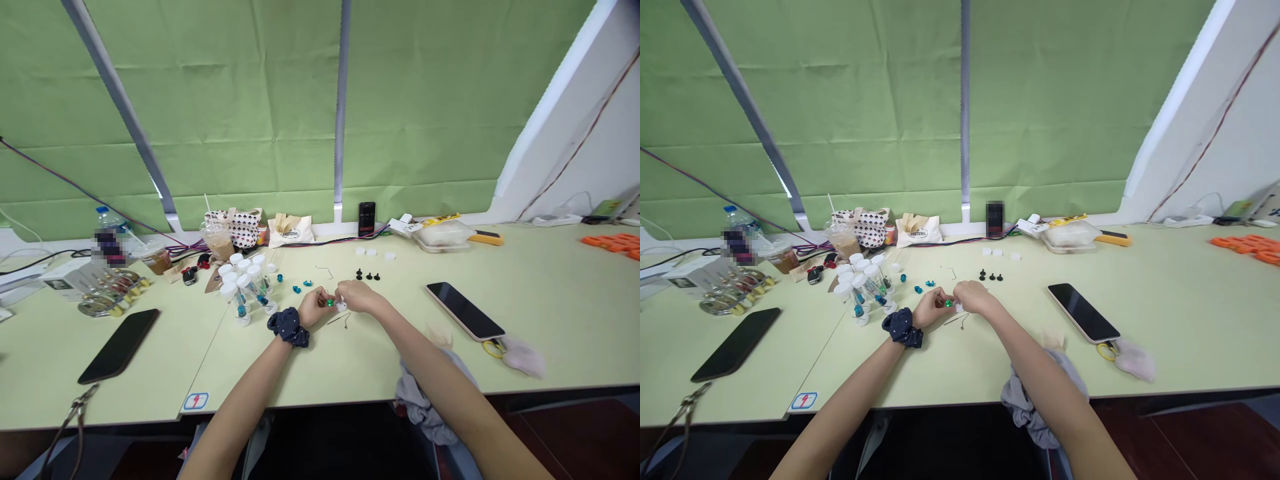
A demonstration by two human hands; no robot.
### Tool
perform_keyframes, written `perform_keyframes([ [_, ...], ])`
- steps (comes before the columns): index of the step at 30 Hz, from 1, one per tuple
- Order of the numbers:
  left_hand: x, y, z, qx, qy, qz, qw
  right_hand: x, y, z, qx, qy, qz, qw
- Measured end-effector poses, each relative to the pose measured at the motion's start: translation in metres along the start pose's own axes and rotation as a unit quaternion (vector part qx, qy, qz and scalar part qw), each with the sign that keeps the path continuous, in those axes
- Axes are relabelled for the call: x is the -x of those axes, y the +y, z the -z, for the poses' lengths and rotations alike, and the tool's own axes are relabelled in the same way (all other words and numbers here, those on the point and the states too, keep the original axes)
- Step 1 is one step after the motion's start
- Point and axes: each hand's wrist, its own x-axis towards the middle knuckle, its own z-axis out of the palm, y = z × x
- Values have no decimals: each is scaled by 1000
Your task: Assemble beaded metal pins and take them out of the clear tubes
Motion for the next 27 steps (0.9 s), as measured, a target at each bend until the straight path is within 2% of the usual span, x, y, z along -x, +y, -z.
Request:
perform_keyframes([
  [6, -2, 1, 11, 48, -1, -4, 999, -4, 9, -4, -57, 87, 1, 995],
  [12, -1, 0, 21, 94, 3, 20, 995, -8, 12, -6, -170, 160, 13, 972],
  [18, 0, -1, 23, 161, 20, 49, 985, -11, 8, -9, -246, 189, 51, 949],
  [27, 0, -1, 22, 151, 65, 36, 986, -14, 7, -13, -271, 192, 59, 941],
])
